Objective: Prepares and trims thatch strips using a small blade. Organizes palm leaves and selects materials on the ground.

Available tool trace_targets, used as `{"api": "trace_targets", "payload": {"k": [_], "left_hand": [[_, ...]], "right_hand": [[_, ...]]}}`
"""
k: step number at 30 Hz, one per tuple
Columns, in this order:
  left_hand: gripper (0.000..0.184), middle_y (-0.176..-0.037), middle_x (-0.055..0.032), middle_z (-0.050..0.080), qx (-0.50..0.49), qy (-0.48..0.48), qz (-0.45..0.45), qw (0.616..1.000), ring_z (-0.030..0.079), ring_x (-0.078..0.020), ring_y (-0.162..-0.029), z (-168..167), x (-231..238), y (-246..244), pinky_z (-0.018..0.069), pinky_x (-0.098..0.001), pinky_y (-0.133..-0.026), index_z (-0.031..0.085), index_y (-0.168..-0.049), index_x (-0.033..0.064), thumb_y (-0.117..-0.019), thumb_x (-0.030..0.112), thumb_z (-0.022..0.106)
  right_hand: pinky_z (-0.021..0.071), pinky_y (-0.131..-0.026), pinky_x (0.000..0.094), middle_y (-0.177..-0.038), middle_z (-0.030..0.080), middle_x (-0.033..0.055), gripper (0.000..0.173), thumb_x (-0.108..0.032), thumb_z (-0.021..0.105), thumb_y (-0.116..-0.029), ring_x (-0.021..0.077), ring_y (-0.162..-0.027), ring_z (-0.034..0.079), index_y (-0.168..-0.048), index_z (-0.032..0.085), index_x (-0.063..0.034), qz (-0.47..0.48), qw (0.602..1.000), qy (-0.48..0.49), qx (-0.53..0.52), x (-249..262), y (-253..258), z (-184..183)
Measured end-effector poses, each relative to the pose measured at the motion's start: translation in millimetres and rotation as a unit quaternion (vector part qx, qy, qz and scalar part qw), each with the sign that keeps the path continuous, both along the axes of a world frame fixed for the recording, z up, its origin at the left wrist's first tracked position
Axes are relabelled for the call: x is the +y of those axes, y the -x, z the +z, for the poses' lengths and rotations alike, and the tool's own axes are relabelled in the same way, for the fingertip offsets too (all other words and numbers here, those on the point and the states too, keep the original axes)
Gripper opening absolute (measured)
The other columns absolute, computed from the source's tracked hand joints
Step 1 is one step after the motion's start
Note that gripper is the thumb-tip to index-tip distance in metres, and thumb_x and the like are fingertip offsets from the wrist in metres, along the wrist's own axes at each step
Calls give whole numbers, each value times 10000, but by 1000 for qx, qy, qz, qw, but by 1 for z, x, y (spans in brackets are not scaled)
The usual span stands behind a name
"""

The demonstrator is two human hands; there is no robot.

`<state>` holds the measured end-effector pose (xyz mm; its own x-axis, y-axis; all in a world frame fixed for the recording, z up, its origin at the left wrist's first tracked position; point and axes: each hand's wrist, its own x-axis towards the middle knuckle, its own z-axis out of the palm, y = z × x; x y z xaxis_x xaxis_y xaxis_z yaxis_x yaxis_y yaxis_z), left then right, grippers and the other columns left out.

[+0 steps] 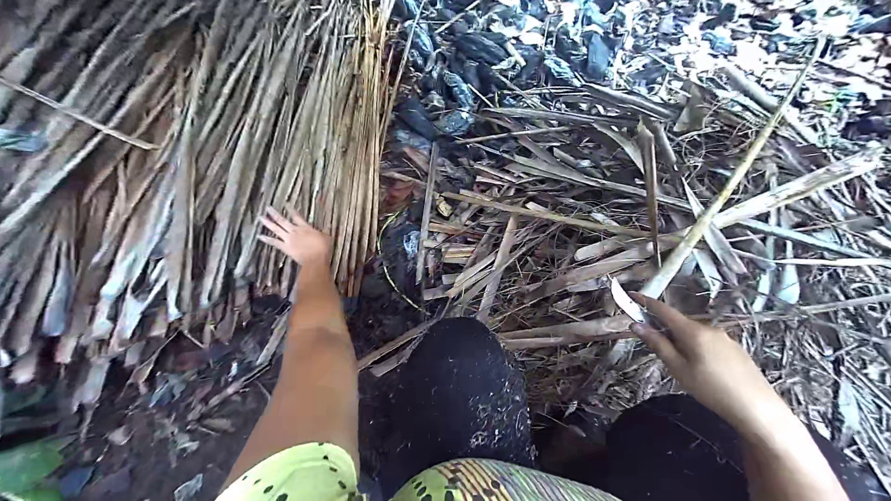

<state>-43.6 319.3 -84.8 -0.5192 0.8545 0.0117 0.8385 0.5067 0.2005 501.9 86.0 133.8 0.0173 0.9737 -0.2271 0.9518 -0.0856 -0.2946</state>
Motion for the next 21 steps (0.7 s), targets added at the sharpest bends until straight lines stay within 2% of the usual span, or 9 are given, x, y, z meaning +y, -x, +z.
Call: {"api": "trace_targets", "payload": {"k": [3, 6, 7, 9, 11, 13, 16, 19, 21], "left_hand": [[1019, -1677, -310, 59, 26, -61, 32, 997, 13, -515, -1550, 22, 6, 56, 5, -786, -1153, 218, -1624, 35, -858, 436, 757], [1196, -1687, -290, 32, 29, 25, 121, 992, -16, -522, -1546, 38, 0, 97, -43, -784, -1142, 74, -1653, 82, -803, 536, 783], [1229, -1691, -278, 37, 27, 54, 139, 988, -9, -525, -1545, 40, -4, 104, -42, -793, -1134, 47, -1657, 102, -786, 517, 809], [1176, -1680, -272, 137, 39, 75, 136, 987, 70, -532, -1538, 38, -9, 108, -9, -810, -1128, 95, -1654, 101, -786, 358, 846], [859, -1616, -287, 310, 66, 81, 86, 991, 205, -518, -1515, 36, -12, 97, 37, -787, -1155, 236, -1612, 17, -895, 118, 697], [575, -1530, -317, 418, 72, 70, 31, 994, 321, -512, -1464, 30, -13, 85, 57, -766, -1171, 398, -1524, -22, -969, -21, 547], [529, -1505, -314, 439, 67, 26, 2, 997, 332, -516, -1453, 24, -13, 60, 83, -772, -1163, 467, -1469, 5, -947, -54, 529], [639, -1615, -302, 304, 14, -34, -113, 993, 206, -540, -1508, 26, -22, 23, 79, -797, -1146, 376, -1557, 8, -937, -81, 507], [614, -1588, -317, 341, -14, -18, -209, 978, 320, -556, -1452, 7, -18, 4, 230, -747, -1136, 382, -1549, -9, -959, -24, 550]], "right_hand": [[483, -588, 670, -812, 695, 233, 579, -467, 449, -1024, 434, -624, 644, -1425, 593, -75, 7, 999, -36, 6, 4, -2, -5], [480, -585, 652, -825, 693, 242, 582, -464, 437, -1029, 424, -623, 639, -1419, 593, -61, 2, 999, -44, 8, 9, 0, -6], [479, -578, 641, -816, 690, 240, 580, -458, 439, -1029, 415, -612, 633, -1411, 598, -52, 5, 999, -49, 11, 11, 2, -7], [481, -576, 641, -815, 692, 244, 574, -446, 446, -1027, 422, -613, 637, -1394, 607, -35, 11, 998, -58, 14, 13, 6, -9], [489, -600, 657, -840, 700, 242, 574, -446, 446, -1028, 432, -649, 656, -1391, 607, -31, 15, 998, -55, 12, 15, 7, -11], [487, -598, 651, -827, 692, 235, 576, -452, 444, -1029, 421, -646, 650, -1380, 613, -26, 15, 998, -57, 9, 15, 9, -11], [487, -600, 650, -821, 690, 233, 577, -456, 446, -1026, 422, -644, 649, -1368, 621, -24, 12, 998, -63, 5, 14, 9, -12], [484, -613, 672, -845, 695, 249, 578, -454, 447, -1027, 450, -671, 656, -1375, 617, -24, 9, 998, -55, -3, 12, 11, -11], [491, -637, 673, -876, 703, 256, 590, -465, 433, -1030, 461, -710, 670, -1366, 622, -19, 12, 998, -57, -10, 12, 12, -11]]}}
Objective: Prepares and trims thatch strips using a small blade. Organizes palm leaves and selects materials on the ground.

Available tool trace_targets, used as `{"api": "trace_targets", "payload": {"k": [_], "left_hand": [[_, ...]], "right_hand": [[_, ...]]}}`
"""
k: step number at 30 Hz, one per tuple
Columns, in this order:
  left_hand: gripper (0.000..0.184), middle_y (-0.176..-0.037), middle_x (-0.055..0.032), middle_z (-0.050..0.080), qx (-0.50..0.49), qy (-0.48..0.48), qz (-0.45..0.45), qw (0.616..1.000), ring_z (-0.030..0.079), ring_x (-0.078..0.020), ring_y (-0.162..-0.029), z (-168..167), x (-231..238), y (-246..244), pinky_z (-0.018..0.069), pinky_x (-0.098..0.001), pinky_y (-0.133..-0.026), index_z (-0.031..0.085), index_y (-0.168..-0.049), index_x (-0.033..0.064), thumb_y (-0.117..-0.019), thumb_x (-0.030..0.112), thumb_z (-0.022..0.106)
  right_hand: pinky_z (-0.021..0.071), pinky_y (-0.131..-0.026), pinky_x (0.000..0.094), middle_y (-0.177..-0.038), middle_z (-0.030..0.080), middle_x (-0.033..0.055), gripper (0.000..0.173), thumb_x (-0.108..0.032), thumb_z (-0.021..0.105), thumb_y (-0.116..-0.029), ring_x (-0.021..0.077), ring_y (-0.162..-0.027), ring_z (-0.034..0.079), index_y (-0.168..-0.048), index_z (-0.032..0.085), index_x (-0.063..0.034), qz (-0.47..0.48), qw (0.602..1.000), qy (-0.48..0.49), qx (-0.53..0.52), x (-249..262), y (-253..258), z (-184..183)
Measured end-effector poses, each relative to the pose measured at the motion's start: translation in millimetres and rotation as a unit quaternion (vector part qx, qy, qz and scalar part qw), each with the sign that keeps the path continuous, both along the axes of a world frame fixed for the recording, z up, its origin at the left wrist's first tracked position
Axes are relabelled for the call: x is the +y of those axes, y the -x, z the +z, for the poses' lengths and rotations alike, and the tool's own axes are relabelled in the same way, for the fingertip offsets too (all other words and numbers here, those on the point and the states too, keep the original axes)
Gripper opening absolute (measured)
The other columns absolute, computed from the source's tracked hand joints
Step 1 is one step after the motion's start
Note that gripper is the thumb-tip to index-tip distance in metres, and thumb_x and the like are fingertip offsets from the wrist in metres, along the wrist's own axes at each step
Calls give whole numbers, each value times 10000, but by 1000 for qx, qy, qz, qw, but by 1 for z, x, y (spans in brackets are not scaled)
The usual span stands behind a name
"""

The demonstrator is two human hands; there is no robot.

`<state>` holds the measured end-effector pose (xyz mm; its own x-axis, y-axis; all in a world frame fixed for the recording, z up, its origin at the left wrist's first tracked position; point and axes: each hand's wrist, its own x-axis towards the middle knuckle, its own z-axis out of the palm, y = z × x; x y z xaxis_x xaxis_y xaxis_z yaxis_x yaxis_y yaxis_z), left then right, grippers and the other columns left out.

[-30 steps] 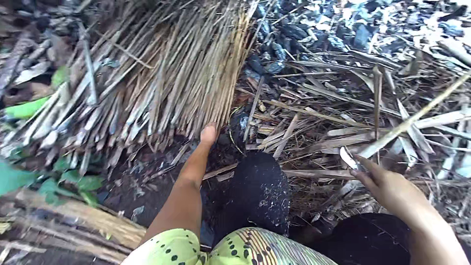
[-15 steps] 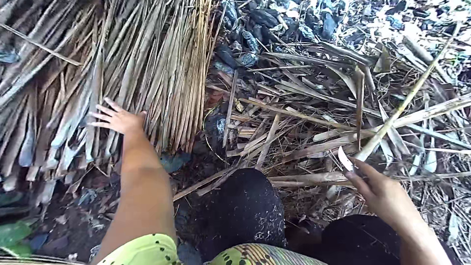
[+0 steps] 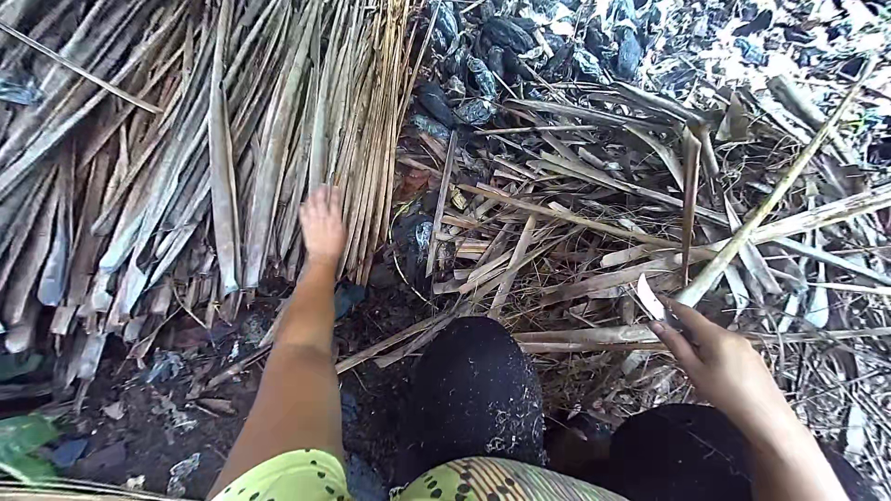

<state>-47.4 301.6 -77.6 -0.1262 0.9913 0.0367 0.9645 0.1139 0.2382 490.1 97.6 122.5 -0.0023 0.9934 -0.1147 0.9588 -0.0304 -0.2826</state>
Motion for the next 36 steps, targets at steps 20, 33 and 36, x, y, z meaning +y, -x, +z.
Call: {"api": "trace_targets", "payload": {"k": [20, 33, 36], "left_hand": [[1404, -1601, -382, 217, -36, 229, 248, 941, 274, -572, -1459, -47, 40, -17, 234, -743, -1123, -65, -1655, 226, -686, 498, 914], [826, -1290, -387, 581, -89, 230, 184, 952, 560, -570, -1220, -29, -36, -67, 434, -715, -1003, 351, -1541, 14, -895, 299, 780], [844, -1271, -344, 619, -96, 270, 165, 944, 605, -514, -1195, -32, -70, -83, 460, -684, -991, 345, -1555, 42, -892, 355, 762]], "right_hand": [[510, -673, 652, -896, 712, 227, 542, -450, 464, -1034, 440, -752, 686, -1344, 641, -42, 7, 1000, 25, -2, 10, 18, -5], [510, -723, 676, -905, 717, 228, 528, -448, 475, -1036, 457, -799, 700, -1297, 661, -28, 28, 999, 13, 8, 7, 21, 1], [518, -731, 671, -893, 716, 218, 507, -423, 484, -1033, 445, -788, 703, -1297, 662, -29, 42, 999, -2, 19, 6, 23, 3]]}}
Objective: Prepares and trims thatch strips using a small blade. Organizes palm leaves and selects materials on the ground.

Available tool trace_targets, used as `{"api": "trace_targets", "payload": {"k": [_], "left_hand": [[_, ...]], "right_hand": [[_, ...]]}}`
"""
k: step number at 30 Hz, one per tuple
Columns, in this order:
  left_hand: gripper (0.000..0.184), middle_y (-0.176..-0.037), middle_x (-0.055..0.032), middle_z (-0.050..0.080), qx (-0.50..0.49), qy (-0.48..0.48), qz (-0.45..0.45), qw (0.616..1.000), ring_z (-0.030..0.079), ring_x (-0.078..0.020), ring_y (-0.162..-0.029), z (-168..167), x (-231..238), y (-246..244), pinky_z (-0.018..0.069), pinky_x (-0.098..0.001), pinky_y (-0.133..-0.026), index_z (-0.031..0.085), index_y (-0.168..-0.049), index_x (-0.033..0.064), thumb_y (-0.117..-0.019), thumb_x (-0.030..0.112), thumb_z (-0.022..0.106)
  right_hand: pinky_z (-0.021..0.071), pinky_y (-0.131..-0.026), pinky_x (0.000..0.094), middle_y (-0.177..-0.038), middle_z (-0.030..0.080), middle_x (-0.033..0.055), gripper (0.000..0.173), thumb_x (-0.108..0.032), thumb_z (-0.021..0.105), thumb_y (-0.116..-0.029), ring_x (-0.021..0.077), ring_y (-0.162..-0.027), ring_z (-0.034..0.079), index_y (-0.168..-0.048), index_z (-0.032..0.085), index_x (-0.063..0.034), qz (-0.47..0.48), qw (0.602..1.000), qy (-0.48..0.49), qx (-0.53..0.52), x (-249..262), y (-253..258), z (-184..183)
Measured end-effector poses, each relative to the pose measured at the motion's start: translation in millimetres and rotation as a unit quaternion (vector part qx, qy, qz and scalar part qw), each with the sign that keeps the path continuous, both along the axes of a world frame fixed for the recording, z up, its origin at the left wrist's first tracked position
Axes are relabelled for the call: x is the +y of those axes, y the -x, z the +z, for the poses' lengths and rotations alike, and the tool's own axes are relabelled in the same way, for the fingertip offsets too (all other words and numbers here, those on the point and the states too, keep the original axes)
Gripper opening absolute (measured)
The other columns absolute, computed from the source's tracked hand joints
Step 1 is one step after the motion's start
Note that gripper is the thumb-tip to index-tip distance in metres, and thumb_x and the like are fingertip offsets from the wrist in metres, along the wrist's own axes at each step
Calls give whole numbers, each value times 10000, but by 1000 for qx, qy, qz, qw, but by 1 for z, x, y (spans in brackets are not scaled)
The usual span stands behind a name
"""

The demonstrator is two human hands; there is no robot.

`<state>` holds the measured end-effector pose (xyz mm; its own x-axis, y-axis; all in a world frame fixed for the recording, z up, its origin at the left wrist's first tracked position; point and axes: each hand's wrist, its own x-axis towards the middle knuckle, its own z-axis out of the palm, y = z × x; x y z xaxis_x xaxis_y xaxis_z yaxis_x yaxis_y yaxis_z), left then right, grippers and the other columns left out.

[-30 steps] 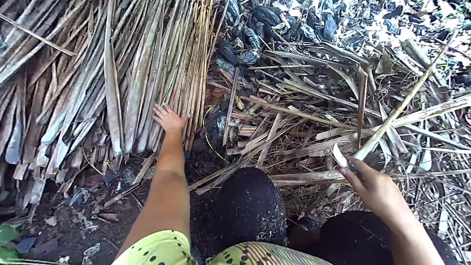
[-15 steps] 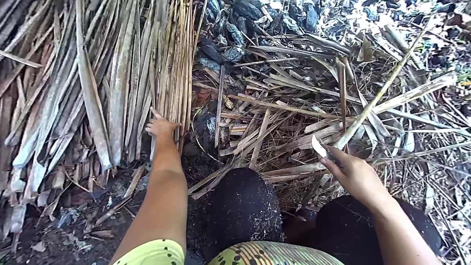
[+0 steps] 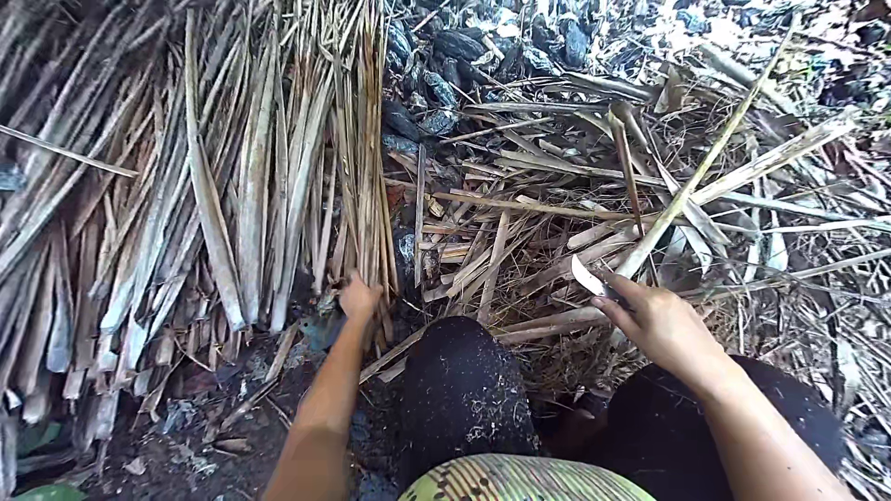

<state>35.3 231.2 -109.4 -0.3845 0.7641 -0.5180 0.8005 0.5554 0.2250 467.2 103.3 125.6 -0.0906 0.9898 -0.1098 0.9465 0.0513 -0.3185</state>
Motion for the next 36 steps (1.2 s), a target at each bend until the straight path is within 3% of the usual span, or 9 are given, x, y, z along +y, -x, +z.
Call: {"api": "trace_targets", "payload": {"k": [6, 11, 19, 21, 23, 25, 30, 33, 36], "left_hand": [[963, -1612, -297, 291, -27, -109, 17, 994, 407, -501, -1412, -11, -35, -12, 425, -621, -1084, 312, -1590, 25, -869, 440, 797], [508, -1565, -275, 400, 45, -145, 4, 988, 421, -494, -1410, 13, -35, 5, 408, -639, -1087, 517, -1468, 30, -1042, 299, 575], [407, -1473, -327, 462, 23, -183, 60, 981, 449, -502, -1371, 58, -43, 10, 394, -631, -1091, 590, -1354, -25, -1036, 228, 566], [415, -1366, -328, 554, -56, -221, 85, 970, 563, -460, -1266, 75, -44, 6, 440, -579, -1069, 540, -1366, -76, -1071, 216, 523], [390, -1113, -227, 697, -127, -282, 113, 944, 724, -301, -926, 89, -45, -1, 581, -461, -854, 478, -1384, -69, -1104, 201, 445], [400, -947, -167, 691, -197, -333, 129, 913, 684, -191, -705, 111, -46, -11, 579, -369, -687, 407, -1424, -70, -1126, 194, 364], [457, -721, 3, 527, -284, -497, 128, 810, 497, -32, -539, 183, -41, -27, 474, -210, -539, 448, -1378, -66, -1135, 254, 230], [391, -635, 101, 491, -366, -580, 117, 719, 491, 20, -485, 230, -35, -33, 467, -153, -487, 481, -1253, 0, -1131, 237, 196], [372, -662, 115, 546, -397, -580, 44, 710, 547, 13, -517, 273, -44, -41, 507, -160, -509, 481, -1259, 55, -1131, 244, 188]], "right_hand": [[521, -779, 666, -960, 722, 225, 476, -407, 520, -1046, 453, -864, 705, -1313, 650, -35, 3, 1000, 27, 12, -3, 0, 10], [506, -831, 670, -1030, 715, 238, 468, -399, 525, -1058, 458, -936, 695, -1339, 628, -39, -19, 997, 66, 20, -6, -1, 21], [481, -918, 651, -1072, 715, 221, 473, -409, 511, -1066, 430, -1002, 688, -1376, 607, -66, -26, 997, 62, 40, -12, -8, 33], [475, -932, 655, -1114, 710, 224, 473, -397, 511, -1069, 433, -1026, 685, -1394, 597, -64, -25, 997, 49, 48, -12, -8, 35], [476, -921, 662, -1142, 699, 239, 473, -371, 510, -1072, 445, -1030, 682, -1404, 585, -42, -20, 998, 23, 58, -13, -9, 32], [468, -936, 654, -1209, 671, 253, 482, -342, 504, -1077, 452, -1062, 667, -1444, 543, -32, -23, 997, 19, 70, -12, -10, 31], [497, -933, 611, -1211, 630, 305, 496, -142, 512, -1065, 444, -1023, 660, -1522, 411, 23, -17, 986, 25, 162, -3, -7, 21], [554, -685, 346, -912, 658, 122, 448, -187, 349, -1120, 164, -686, 632, -1534, 410, -27, 0, 956, 107, 272, 6, 5, 21], [518, -575, 218, -795, 619, 30, 401, -193, 324, -1126, 42, -578, 572, -1429, 492, 10, 28, 921, 148, 360, 11, 22, 26]]}}
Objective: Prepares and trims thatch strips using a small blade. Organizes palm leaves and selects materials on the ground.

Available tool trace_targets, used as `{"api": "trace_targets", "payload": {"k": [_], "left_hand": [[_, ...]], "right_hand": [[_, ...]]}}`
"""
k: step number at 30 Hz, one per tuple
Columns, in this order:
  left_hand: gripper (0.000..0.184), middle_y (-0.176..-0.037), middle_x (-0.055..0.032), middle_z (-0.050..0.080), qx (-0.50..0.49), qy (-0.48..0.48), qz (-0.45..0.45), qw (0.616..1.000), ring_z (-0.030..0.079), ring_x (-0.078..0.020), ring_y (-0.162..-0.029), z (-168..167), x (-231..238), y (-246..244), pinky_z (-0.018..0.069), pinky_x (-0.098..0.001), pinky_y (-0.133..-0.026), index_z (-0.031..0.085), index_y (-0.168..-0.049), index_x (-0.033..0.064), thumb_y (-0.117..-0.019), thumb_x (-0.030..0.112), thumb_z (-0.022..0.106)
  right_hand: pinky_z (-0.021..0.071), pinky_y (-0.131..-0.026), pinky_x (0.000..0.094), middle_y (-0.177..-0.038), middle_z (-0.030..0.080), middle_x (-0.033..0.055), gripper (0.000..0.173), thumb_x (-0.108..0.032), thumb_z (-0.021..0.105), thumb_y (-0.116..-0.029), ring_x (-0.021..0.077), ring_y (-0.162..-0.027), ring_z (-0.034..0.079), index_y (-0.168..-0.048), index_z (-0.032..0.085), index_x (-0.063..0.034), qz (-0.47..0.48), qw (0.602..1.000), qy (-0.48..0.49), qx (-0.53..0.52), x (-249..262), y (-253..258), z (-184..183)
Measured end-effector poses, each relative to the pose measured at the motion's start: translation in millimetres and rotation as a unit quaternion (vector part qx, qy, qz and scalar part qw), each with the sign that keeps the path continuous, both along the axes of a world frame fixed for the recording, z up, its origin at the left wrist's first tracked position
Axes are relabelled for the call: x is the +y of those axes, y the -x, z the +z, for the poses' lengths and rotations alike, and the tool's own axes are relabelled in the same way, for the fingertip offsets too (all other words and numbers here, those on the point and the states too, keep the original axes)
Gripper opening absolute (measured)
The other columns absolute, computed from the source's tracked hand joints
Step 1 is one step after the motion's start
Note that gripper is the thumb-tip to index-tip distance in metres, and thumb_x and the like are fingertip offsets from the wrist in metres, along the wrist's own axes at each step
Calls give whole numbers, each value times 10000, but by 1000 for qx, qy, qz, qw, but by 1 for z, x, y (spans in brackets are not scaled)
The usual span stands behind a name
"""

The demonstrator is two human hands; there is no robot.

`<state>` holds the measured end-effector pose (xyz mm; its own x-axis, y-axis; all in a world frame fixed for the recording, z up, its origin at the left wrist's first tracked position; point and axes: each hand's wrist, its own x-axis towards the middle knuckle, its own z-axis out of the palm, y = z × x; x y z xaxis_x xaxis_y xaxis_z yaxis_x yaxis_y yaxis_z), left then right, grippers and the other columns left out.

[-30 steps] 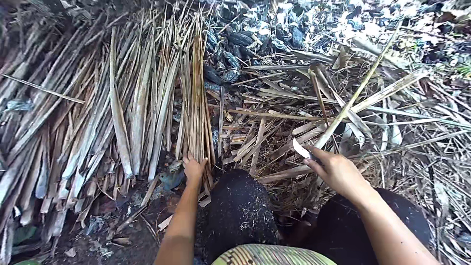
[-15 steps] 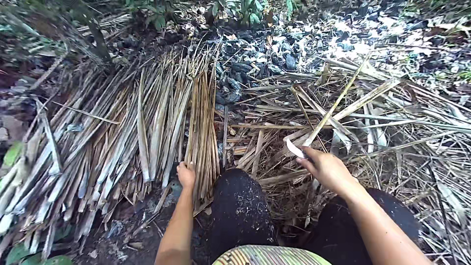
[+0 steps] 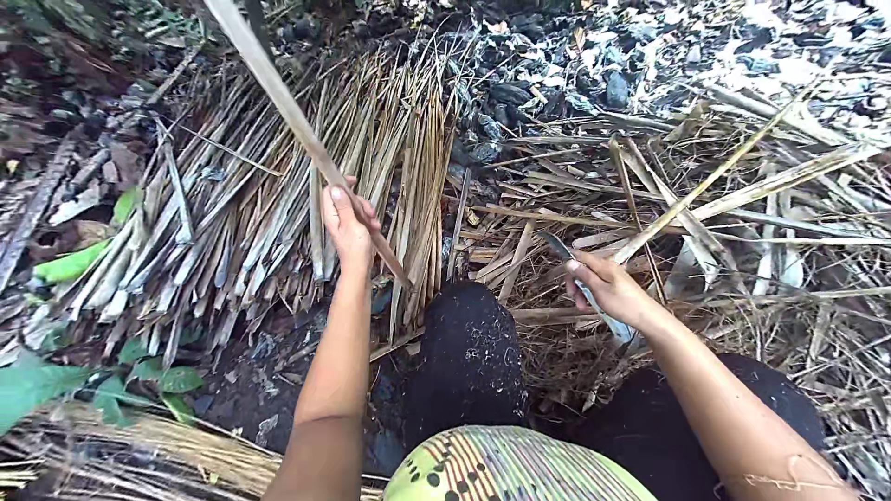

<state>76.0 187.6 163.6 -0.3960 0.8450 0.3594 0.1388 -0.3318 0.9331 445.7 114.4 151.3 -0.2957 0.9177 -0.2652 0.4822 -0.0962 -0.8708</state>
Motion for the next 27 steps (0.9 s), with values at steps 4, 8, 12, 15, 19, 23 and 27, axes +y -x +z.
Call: {"api": "trace_targets", "payload": {"k": [4, 8, 12, 15, 19, 23, 27], "left_hand": [[405, -845, 68, 631, 108, 28, -84, 990, 580, 9, -596, 31, -18, -24, 534, -178, -577, 512, -1358, 0, -1118, 226, 276], [341, -855, 76, 633, 110, 2, -120, 987, 610, 13, -701, 44, -32, -62, 542, -176, -669, 521, -1319, -17, -1108, 170, 329], [284, -771, 155, 587, 66, -91, -127, 985, 583, 44, -650, 67, -35, -80, 524, -149, -619, 521, -1196, 78, -1119, 170, 264], [299, -717, 153, 551, 24, -177, -118, 977, 542, 34, -588, 90, -35, -87, 493, -141, -567, 501, -1128, 117, -1119, 136, 202], [301, -706, 127, 544, -21, -273, -103, 956, 513, 17, -551, 112, -35, -94, 468, -143, -525, 484, -1084, 125, -1119, 108, 185], [276, -720, 138, 554, 45, -215, -76, 973, 549, 20, -580, 114, -31, -75, 499, -149, -549, 488, -1142, 95, -1125, 134, 216], [337, -823, 49, 640, 158, -93, -64, 981, 572, -11, -595, 83, -37, -65, 510, -191, -544, 499, -1341, -20, -1110, 176, 352]], "right_hand": [[460, -644, 303, -847, 595, 22, 452, -274, 351, -1106, 91, -663, 509, -1501, 513, -123, 43, 995, -91, -3, -6, 15, 14], [509, -699, 364, -1093, 685, 82, 478, -302, 302, -1102, 139, -754, 589, -1459, 544, -97, 42, 982, -180, 25, -9, 36, 37], [460, -499, 199, -673, 511, -54, 434, -219, 256, -1103, 11, -522, 480, -1150, 609, 29, -40, 944, -260, 198, 9, 55, 69], [501, -501, 181, -657, 523, -100, 391, -206, 225, -1105, -18, -523, 513, -1004, 560, -31, -26, 907, -277, 317, 31, 86, 88], [497, -699, 477, -840, 622, 192, 440, -220, 343, -1122, 292, -727, 588, -1052, 661, 76, 251, 959, -92, -97, 82, 141, 1], [394, -1044, 668, -1298, 627, 270, 555, -367, 281, -1132, 442, -1247, 575, -1261, 660, 17, 251, 949, 24, -191, 105, 150, -57], [440, -979, 664, -1209, 668, 243, 521, -399, 293, -1126, 426, -1149, 629, -1361, 607, -55, 145, 981, -101, -83, 82, 97, 4]]}}
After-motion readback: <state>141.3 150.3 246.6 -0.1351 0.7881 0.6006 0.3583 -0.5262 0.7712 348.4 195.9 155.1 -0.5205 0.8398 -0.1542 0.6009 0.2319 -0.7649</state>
